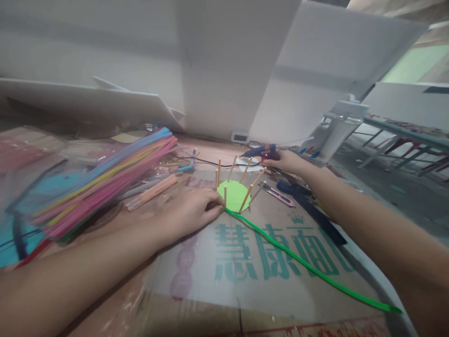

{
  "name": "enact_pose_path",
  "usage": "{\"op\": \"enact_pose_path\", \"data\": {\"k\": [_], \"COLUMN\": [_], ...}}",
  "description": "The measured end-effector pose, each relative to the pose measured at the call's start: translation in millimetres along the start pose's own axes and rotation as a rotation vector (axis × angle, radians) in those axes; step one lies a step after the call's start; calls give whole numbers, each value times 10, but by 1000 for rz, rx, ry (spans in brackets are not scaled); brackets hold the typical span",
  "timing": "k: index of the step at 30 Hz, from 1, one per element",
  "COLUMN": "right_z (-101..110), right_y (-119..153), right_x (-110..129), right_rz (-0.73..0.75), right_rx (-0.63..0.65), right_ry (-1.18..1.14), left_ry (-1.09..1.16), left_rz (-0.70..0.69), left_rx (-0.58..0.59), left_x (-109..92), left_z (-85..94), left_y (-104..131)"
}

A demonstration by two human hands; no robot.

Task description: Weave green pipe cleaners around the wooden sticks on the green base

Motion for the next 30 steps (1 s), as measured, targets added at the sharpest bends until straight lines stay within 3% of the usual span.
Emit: {"op": "enact_pose_path", "data": {"k": [5,7,9,10,13,16,20,25,30], "right_z": [414,693,809,804,457,129,-56,-24,-44], "right_y": [535,836,1164,1298,1657,1899,1929,1810,1836], "right_x": [-23,217,491,579,892,1125,1195,1101,1138], "right_rz": [18,200,363,380,460,539,577,489,587], "right_rx": [-103,-289,-365,-342,-54,71,71,51,26], "right_ry": [244,395,380,295,0,-57,-51,-113,-14], "left_ry": [5,2,-8,-12,-23,-21,-22,-8,-6], "left_rz": [0,4,11,12,9,9,3,8,12], "left_rx": [-5,-4,-6,-7,-4,-8,-10,-16,-15], "left_x": [-9,-15,-14,-13,-11,-5,-7,-13,-17], "left_z": [5,9,17,20,21,19,9,17,31], "left_y": [-1,0,-1,-1,-1,0,2,-8,-15]}}
Point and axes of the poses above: each hand's wrist, its own y-axis away from the middle knuckle, its own z-axis out of the back of the hand, x = y × z, the point moved 10 cm from there along -y, towards the middle knuckle, and after that the axes turned 9 degrees about -x, right-handed, at the moved point
